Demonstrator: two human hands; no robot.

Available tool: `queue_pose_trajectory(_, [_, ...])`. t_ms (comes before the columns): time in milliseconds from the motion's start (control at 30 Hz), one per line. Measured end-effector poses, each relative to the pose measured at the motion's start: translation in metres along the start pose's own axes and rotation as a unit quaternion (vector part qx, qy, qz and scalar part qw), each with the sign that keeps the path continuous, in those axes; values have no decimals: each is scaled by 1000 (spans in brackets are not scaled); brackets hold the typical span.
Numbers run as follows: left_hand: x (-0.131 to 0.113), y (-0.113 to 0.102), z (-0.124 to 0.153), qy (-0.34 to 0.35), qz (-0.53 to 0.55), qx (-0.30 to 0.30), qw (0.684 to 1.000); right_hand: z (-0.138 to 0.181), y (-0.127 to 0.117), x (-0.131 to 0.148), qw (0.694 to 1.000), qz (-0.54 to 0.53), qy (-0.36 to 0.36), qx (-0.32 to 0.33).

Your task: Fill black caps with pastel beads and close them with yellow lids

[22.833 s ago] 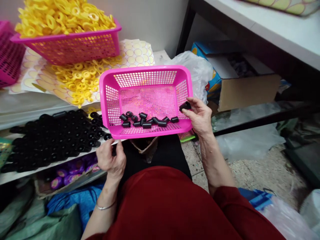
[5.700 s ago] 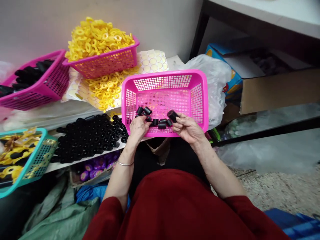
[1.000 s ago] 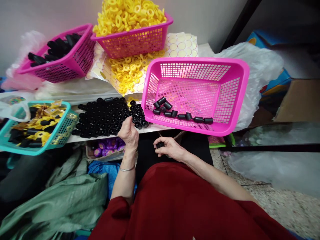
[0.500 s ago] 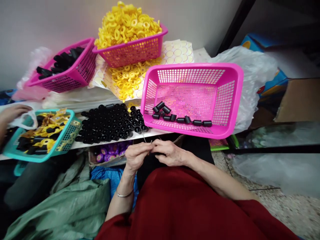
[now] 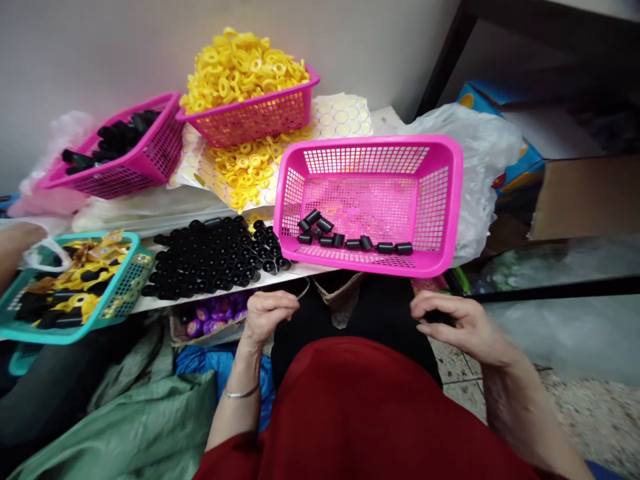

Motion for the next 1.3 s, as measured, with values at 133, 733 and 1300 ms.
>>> queue_pose_trajectory(133, [-35,40,18,-22,-93,361,927,-28,37,10,997,-41,-37,61])
queue_pose_trajectory(733, [44,-19,-28,3,-599,-301,742,-63,154,-12,917,-82,-57,385])
queue_pose_trajectory(1300, [-124,-237,-122,25,-498,-528,688,-76,118,13,946,-309,14,102])
Point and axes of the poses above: each hand's wrist, its own z-axis away from the middle knuckle, its own y-axis out of the palm, x = y × z, the point moved 4 cm from there along -z, towards the middle knuckle, and after that the axes turned 5 degrees about -y, right-handed, at the moved point
